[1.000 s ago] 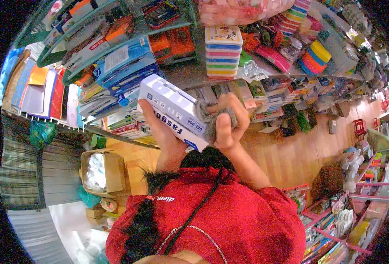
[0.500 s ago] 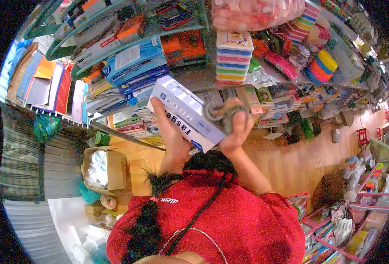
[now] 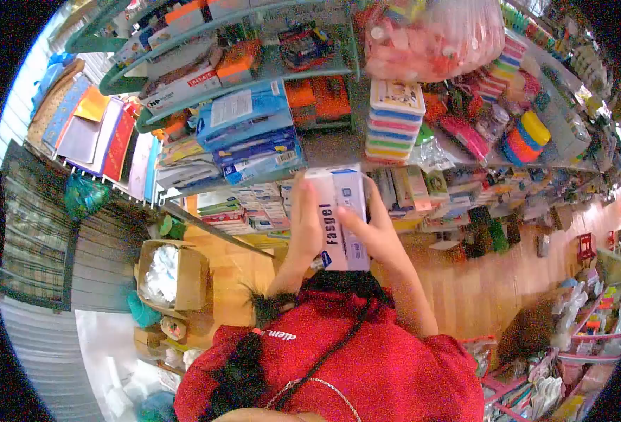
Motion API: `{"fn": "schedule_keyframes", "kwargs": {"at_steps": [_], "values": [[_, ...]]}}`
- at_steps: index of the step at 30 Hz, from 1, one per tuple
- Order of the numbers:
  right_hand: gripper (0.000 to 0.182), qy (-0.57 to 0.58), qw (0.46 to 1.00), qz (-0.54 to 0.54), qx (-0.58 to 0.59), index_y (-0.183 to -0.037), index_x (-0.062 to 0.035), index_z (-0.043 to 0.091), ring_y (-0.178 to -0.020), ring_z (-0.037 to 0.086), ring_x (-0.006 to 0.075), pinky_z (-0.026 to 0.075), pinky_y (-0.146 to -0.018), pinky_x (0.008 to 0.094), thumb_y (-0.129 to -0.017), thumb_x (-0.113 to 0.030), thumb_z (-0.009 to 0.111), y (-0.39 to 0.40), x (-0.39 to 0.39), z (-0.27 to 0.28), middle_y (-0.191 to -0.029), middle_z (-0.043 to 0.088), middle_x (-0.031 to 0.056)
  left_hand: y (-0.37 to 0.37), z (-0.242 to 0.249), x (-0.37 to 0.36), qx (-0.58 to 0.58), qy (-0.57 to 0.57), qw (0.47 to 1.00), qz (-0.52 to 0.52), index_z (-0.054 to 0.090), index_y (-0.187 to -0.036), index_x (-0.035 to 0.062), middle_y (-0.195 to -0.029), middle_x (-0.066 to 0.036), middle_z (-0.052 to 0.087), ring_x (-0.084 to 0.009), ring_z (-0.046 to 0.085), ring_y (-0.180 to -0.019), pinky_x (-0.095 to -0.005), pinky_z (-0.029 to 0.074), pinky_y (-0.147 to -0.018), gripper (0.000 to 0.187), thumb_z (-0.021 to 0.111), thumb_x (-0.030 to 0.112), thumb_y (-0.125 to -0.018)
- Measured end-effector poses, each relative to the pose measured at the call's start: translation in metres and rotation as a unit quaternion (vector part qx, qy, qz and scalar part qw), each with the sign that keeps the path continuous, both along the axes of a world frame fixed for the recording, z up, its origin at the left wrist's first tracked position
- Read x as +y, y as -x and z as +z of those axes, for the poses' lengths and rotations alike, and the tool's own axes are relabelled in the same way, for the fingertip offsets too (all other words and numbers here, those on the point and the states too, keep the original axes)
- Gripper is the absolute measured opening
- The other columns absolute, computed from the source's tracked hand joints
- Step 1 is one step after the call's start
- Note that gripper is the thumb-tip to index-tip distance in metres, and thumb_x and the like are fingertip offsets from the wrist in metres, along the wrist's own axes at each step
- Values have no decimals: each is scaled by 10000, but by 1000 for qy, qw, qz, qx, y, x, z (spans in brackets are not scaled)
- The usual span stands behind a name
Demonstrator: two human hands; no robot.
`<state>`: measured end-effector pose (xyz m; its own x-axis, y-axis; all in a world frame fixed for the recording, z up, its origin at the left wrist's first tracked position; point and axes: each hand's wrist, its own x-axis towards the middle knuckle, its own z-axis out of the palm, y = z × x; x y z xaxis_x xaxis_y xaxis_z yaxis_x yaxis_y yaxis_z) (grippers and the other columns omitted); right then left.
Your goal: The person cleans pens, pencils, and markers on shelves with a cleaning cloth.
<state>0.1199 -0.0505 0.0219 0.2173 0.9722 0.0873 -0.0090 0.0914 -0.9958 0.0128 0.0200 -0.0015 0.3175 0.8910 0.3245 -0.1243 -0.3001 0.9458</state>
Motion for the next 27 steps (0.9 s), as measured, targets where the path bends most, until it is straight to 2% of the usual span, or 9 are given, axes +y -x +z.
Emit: {"fn": "schedule_keyframes", "kwargs": {"at_steps": [4, 6, 7, 9, 11, 17, 19, 22, 27], "values": [[569, -27, 963, -101, 247, -1226, 6, 346, -904, 552, 174, 459, -762, 278, -815, -346, 524, 6, -2, -22, -1048, 534, 96, -2, -2, 15, -120, 9, 976, -181, 374, -1216, -9, -1220, -112, 415, -204, 352, -1164, -324, 203, -1006, 740, 60, 558, -858], [487, -20, 899, -91, 428, -1118, -25, 466, -742, 615, 195, 520, -645, 286, -837, -423, 448, 3, -4, -18, -930, 602, 100, -2, -4, 14, -153, 3, 960, -232, 323, -1246, -33, -1253, -110, 387, -209, 321, -1197, -307, 188, -1014, 612, 185, 457, -908], [517, -36, 901, -51, 429, -1146, -45, 446, -773, 606, 196, 514, -673, 303, -840, -461, 417, 0, -5, -16, -959, 589, 94, -1, -3, 9, -105, -47, 969, -220, 308, -1254, -37, -1261, -108, 380, -210, 316, -1200, -301, 186, -1015, 562, 244, 412, -921], [554, -97, 888, -18, 449, -1188, -74, 416, -851, 585, 195, 497, -741, 327, -838, -502, 390, 1, -3, -24, -1017, 565, 87, 0, -14, -21, -139, 244, 929, -240, 274, -1286, -2, -1281, -105, 357, -201, 299, -1209, -292, 173, -1021, 478, 357, 287, -915], [594, -119, 874, -29, 471, -1224, -99, 386, -937, 548, 200, 461, -816, 336, -832, -545, 369, 8, -1, -29, -1084, 531, 67, -4, -8, -22, -218, 297, 879, -302, 237, -1317, 38, -1301, -104, 330, -180, 321, -1192, -286, 249, -989, 484, 381, 259, -911], [646, -35, 925, -138, 352, -1292, -86, 294, -1034, 489, 198, 400, -884, 326, -836, -537, 373, 10, -3, -97, -1188, 464, 75, -7, -25, -20, -147, 135, 946, -254, 267, -1302, 47, -1270, -96, 364, -177, 381, -1144, -288, 331, -935, 469, 387, 276, -909], [628, -118, 970, -177, 116, -1310, -73, 220, -1039, 481, 181, 403, -866, 315, -853, -470, 385, 34, 1, -54, -1212, 434, 78, 1, -32, -28, -125, 132, 958, -223, 286, -1291, 45, -1251, -95, 384, -178, 398, -1129, -287, 344, -923, 459, 388, 279, -909], [557, -77, 963, -162, 202, -1223, -75, 362, -926, 548, 183, 459, -780, 300, -849, -488, 379, 21, 4, -80, -1113, 510, 86, 2, -41, -32, -160, 207, 948, -184, 313, -1275, 42, -1223, -94, 415, -179, 422, -1106, -287, 363, -905, 444, 390, 283, -909], [565, -70, 906, -156, 388, -1126, -49, 466, -798, 597, 194, 495, -710, 328, -843, -527, 363, 12, 13, -53, -935, 590, 94, 7, -29, -14, -320, 452, 827, -98, 360, -1247, 36, -1176, -93, 465, -181, 463, -1068, -285, 395, -875, 424, 394, 290, -909]]}}
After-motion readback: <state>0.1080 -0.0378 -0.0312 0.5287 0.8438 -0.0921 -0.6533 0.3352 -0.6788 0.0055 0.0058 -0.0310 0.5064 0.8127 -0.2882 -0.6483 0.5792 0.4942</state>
